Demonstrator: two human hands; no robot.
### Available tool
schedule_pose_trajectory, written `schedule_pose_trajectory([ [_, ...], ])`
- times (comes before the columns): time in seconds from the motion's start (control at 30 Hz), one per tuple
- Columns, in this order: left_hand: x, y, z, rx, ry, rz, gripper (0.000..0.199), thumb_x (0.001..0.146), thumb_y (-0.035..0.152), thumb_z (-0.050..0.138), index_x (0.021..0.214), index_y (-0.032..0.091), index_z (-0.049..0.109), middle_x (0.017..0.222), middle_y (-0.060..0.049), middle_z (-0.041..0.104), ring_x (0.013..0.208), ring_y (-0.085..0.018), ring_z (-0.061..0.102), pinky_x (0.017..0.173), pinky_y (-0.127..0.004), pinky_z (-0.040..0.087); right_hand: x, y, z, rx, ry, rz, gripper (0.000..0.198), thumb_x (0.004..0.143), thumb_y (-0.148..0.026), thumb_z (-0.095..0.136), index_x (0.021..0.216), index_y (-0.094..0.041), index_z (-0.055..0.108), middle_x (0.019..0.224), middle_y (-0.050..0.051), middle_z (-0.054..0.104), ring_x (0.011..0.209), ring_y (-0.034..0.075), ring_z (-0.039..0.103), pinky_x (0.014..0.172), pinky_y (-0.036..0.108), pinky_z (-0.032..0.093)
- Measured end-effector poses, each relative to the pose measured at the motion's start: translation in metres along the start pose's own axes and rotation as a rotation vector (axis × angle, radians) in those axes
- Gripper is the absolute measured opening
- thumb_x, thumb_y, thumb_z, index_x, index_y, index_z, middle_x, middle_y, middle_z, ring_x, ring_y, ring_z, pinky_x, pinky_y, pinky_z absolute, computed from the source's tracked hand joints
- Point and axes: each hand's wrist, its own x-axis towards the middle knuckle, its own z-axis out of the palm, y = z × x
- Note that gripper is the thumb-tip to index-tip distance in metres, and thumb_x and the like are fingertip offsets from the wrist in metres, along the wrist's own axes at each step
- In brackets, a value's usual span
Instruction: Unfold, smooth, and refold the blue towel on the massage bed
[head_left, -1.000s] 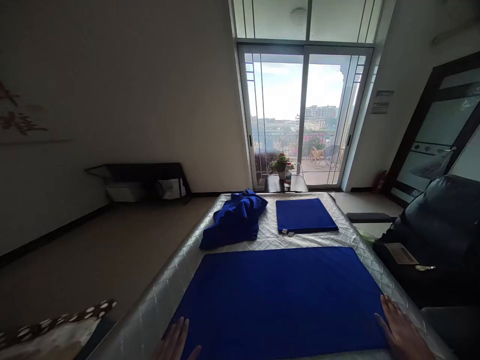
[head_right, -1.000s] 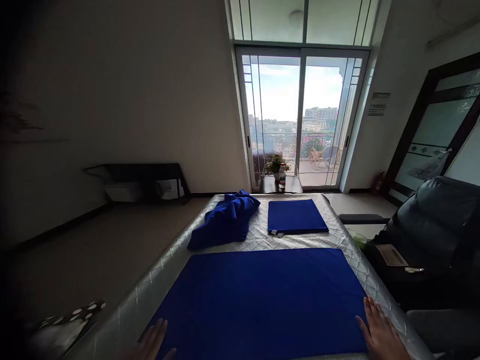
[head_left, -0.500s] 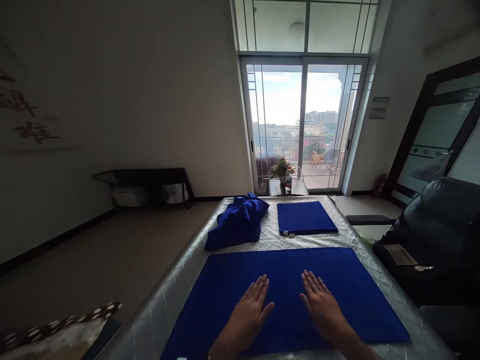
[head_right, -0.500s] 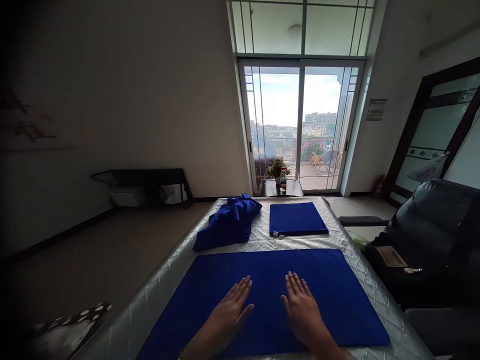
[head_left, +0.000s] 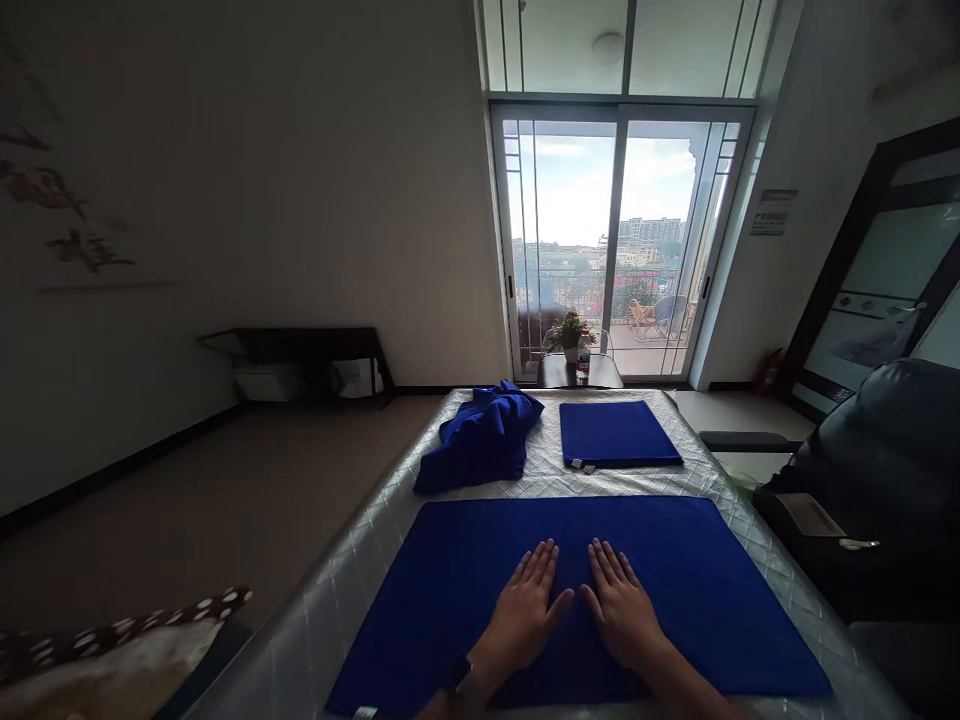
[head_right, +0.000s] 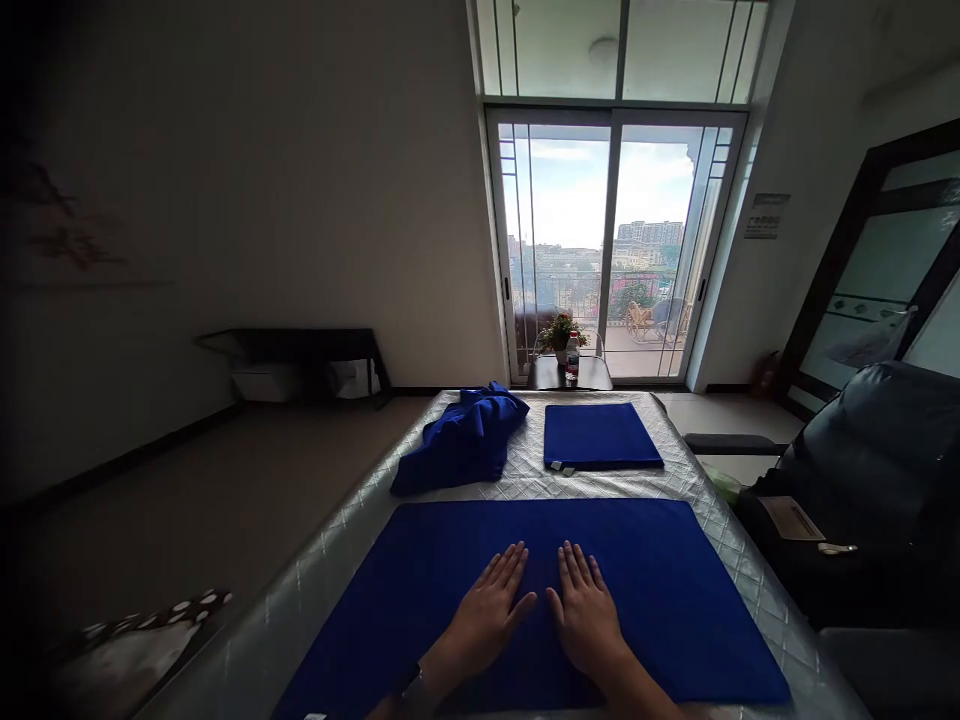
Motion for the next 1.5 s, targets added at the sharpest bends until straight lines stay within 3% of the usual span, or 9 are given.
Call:
schedule_pose_trajectory([
  [0.17, -0.047, -0.093, -0.014, 0.041, 0.011, -0.262, 0.075, 0.104, 0.063, 0.025, 0.161, 0.015, 0.027, 0.167, -0.011, 0.031, 0.155, -0.028, 0.028, 0.125, -0.052, 0.030, -0.020, 0.109, -0.004, -0.106, 0.112, 0.219, 0.071, 0.102, -0.053, 0.018, 0.160, -0.014, 0.032, 0.169, 0.007, 0.026, 0.157, 0.024, 0.019, 0.128, 0.048, 0.019],
  [0.3, -0.098, -0.170, -0.016, 0.087, 0.141, -0.456, 0.078, 0.102, 0.066, 0.024, 0.161, 0.016, 0.031, 0.164, -0.014, 0.039, 0.152, -0.032, 0.035, 0.122, -0.056, 0.033, -0.045, 0.205, -0.004, -0.179, 0.259, 0.351, 0.070, 0.100, -0.042, 0.014, 0.157, -0.007, 0.038, 0.166, 0.014, 0.033, 0.156, 0.025, 0.023, 0.126, 0.050, 0.027],
  [0.43, -0.127, -0.202, -0.014, 0.104, 0.193, -0.456, 0.079, 0.100, 0.068, 0.023, 0.160, 0.018, 0.035, 0.160, -0.014, 0.046, 0.149, -0.033, 0.041, 0.119, -0.055, 0.037, -0.056, 0.242, -0.005, -0.210, 0.250, 0.401, 0.074, 0.098, -0.041, 0.012, 0.156, -0.001, 0.036, 0.166, 0.016, 0.032, 0.155, 0.026, 0.027, 0.126, 0.048, 0.027],
  [0.57, -0.113, -0.196, -0.022, 0.133, 0.120, -0.551, 0.088, 0.097, 0.073, 0.021, 0.157, 0.011, 0.040, 0.160, -0.019, 0.045, 0.148, -0.036, 0.041, 0.120, -0.057, 0.035, -0.044, 0.226, -0.013, -0.263, 0.199, 0.436, 0.075, 0.096, -0.043, 0.014, 0.153, -0.005, 0.045, 0.164, 0.016, 0.037, 0.154, 0.028, 0.027, 0.126, 0.051, 0.024],
  [0.67, -0.071, -0.163, -0.033, 0.124, 0.040, -0.607, 0.093, 0.097, 0.074, 0.020, 0.155, 0.004, 0.039, 0.163, -0.022, 0.037, 0.151, -0.036, 0.034, 0.122, -0.057, 0.031, -0.018, 0.178, -0.024, -0.236, 0.208, 0.368, 0.071, 0.097, -0.043, 0.016, 0.152, -0.013, 0.049, 0.165, 0.013, 0.036, 0.155, 0.025, 0.023, 0.126, 0.046, 0.022],
  [0.87, 0.044, -0.047, -0.028, 0.030, 0.073, -0.140, 0.072, 0.106, 0.059, 0.020, 0.155, 0.012, 0.042, 0.161, -0.015, 0.043, 0.152, -0.026, 0.035, 0.125, -0.047, 0.032, 0.061, 0.041, -0.039, 0.009, 0.081, 0.048, 0.066, 0.102, -0.045, 0.020, 0.159, -0.014, 0.036, 0.167, 0.008, 0.031, 0.156, 0.022, 0.022, 0.128, 0.043, 0.018],
  [1.0, 0.090, -0.010, -0.008, -0.008, 0.120, -0.033, 0.066, 0.107, 0.054, 0.023, 0.155, 0.014, 0.044, 0.158, -0.015, 0.048, 0.150, -0.026, 0.039, 0.123, -0.048, 0.036, 0.090, 0.006, -0.026, 0.046, -0.011, -0.046, 0.066, 0.103, -0.044, 0.018, 0.160, -0.012, 0.031, 0.168, 0.008, 0.028, 0.157, 0.020, 0.019, 0.128, 0.042, 0.014],
  [1.33, 0.092, -0.021, 0.007, -0.047, 0.071, -0.050, 0.070, 0.106, 0.059, 0.022, 0.158, 0.016, 0.037, 0.162, -0.014, 0.042, 0.153, -0.026, 0.033, 0.124, -0.050, 0.032, 0.093, 0.017, -0.015, 0.027, -0.017, -0.052, 0.066, 0.104, -0.046, 0.019, 0.161, -0.015, 0.026, 0.168, 0.007, 0.027, 0.157, 0.019, 0.017, 0.129, 0.042, 0.013],
  [1.5, 0.063, -0.083, -0.010, 0.006, 0.036, -0.206, 0.072, 0.105, 0.061, 0.022, 0.158, 0.015, 0.038, 0.163, -0.014, 0.040, 0.153, -0.026, 0.032, 0.125, -0.050, 0.029, 0.081, 0.069, -0.021, -0.019, -0.001, 0.028, 0.069, 0.103, -0.051, 0.018, 0.161, -0.015, 0.026, 0.169, 0.005, 0.026, 0.157, 0.019, 0.017, 0.129, 0.042, 0.014],
])
